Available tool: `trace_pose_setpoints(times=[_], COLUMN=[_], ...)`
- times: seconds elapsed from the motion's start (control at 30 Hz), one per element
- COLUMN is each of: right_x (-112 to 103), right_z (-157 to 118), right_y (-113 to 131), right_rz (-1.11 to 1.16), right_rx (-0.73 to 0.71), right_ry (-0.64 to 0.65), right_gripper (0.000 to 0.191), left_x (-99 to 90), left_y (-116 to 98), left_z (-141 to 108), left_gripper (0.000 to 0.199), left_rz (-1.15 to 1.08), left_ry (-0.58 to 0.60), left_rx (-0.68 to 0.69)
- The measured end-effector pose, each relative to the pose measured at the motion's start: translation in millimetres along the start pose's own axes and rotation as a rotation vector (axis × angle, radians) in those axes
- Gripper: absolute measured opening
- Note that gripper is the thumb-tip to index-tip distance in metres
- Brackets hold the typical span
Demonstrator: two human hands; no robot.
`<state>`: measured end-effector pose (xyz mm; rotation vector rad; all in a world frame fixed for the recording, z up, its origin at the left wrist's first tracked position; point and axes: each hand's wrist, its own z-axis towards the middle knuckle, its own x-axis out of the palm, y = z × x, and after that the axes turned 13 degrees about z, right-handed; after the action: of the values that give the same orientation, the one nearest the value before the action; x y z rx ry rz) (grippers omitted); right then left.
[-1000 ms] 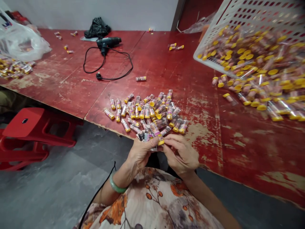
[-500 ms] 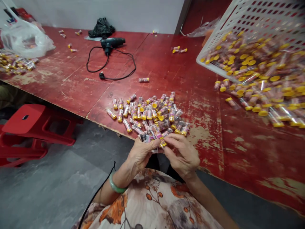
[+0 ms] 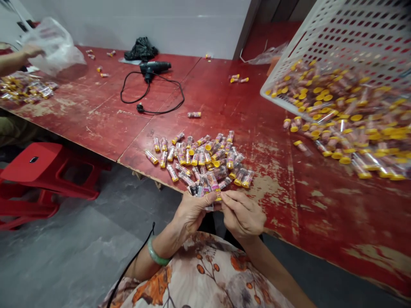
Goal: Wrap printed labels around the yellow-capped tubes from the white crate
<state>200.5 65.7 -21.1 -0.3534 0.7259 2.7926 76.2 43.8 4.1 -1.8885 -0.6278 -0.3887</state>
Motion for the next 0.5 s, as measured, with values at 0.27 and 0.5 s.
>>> trace_pose_setpoints(times=[0.27,0.5], right_x=[4,5], right_z=[8,6], right_y=[10,15], right_rz=[-0.146,-0.211], right_rx=[-0.136,-0.149], right_ry=[-0.029,-0.047], right_gripper=[0.028,0.024], left_x=[-2.6,0.8], left_y=[1,0], left_z=[-2,-3], left_gripper=[0.040,0.047], left_rz=[-0.039,-0.025], left_ry=[0.006,0.009], left_rx=[-0.008,0.025])
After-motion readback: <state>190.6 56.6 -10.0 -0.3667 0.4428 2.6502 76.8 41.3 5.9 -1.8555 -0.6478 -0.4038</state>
